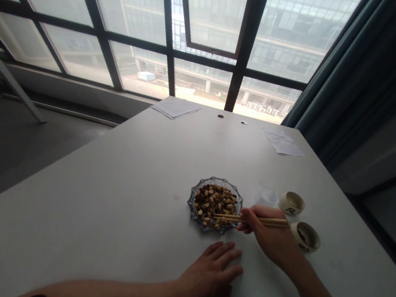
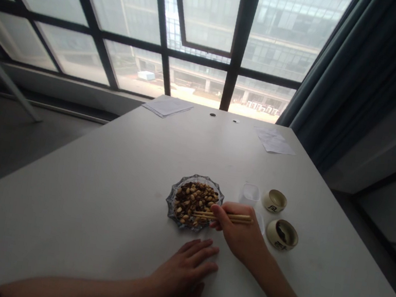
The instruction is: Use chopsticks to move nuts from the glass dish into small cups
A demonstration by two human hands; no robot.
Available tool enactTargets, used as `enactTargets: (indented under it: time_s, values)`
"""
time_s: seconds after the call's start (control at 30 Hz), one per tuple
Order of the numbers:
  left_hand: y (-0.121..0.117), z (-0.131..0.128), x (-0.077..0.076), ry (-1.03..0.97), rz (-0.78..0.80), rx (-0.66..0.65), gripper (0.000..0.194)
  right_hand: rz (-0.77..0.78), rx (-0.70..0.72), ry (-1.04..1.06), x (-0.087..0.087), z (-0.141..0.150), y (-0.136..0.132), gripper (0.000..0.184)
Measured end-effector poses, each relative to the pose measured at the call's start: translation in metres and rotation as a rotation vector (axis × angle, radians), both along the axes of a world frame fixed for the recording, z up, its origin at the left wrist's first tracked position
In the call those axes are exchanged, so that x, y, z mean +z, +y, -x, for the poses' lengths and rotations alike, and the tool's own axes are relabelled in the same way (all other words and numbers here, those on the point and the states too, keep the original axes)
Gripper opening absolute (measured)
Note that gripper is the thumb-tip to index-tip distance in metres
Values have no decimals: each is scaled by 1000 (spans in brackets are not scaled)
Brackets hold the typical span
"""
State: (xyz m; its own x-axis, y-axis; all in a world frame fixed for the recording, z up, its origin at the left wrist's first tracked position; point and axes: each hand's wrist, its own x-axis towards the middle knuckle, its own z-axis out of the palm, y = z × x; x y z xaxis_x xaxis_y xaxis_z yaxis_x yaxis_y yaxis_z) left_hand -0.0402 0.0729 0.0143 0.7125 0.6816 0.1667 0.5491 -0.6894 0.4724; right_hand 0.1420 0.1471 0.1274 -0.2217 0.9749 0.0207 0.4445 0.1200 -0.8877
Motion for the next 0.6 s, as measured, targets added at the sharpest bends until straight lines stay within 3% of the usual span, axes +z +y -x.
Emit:
enactTargets:
  time_s: [0.13,0.27,0.37,0.47,0.6]
  values:
    - [0,0,0,-4,-2,1,42,-4,-44,-3,4,0,0,50]
    - [0,2,2,-10,6,1,43,-58,-149,13,31,-17,-11,47]
    - [0,2,3,-14,15,-8,44,-190,-403,-37,60,-49,-26,43]
    - [1,2,3,-16,23,-8,49,-331,-676,-252,84,-92,-40,34]
    - [3,-1,2,18,41,3,57,-200,-744,-376,95,-139,-43,27]
